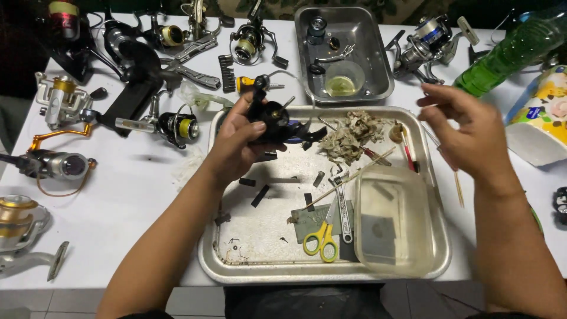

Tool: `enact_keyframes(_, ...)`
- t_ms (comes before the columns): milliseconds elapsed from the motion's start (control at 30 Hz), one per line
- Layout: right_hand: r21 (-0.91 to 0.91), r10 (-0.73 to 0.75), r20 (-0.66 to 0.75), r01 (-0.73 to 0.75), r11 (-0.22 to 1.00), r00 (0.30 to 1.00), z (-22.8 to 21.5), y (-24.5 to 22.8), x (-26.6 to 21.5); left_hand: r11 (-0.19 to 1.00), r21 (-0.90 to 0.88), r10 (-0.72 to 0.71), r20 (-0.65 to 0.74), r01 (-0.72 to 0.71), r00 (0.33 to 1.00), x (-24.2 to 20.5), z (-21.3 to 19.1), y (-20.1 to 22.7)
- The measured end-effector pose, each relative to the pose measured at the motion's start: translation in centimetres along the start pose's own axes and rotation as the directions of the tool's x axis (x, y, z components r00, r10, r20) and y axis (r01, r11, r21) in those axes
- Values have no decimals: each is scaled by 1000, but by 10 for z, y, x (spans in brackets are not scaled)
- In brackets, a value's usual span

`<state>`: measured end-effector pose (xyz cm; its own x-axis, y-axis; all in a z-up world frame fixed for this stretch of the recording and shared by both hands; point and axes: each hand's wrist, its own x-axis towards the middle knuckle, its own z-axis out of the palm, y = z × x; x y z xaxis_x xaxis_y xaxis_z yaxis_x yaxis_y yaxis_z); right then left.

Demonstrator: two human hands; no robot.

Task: Repairing and assembling a fishing reel on a workbench, involving handling small gears, screws, and using hand tools.

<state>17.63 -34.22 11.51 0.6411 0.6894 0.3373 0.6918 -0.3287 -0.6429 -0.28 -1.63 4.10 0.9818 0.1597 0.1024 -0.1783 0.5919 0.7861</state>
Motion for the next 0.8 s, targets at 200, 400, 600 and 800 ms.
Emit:
enact_keyframes(200, 243, 100, -319, -21, 970, 942, -1, 92, -30, 996, 84, 25, -64, -20, 998, -14, -31, -2)
enact_keyframes(400, 329, 242, -353, -122, 936, 904, 16, 109, -40, 998, 6, 58, -141, -58, 988, -15, -52, -14)
enact_keyframes(600, 521, 303, -269, -126, 844, 914, 31, 127, -50, 995, 0, 96, -252, -99, 963, -14, -58, -19)
enact_keyframes(800, 688, 350, -236, -99, 719, 906, 38, 123, -48, 994, 0, 101, -266, -105, 959, -10, -59, -18)
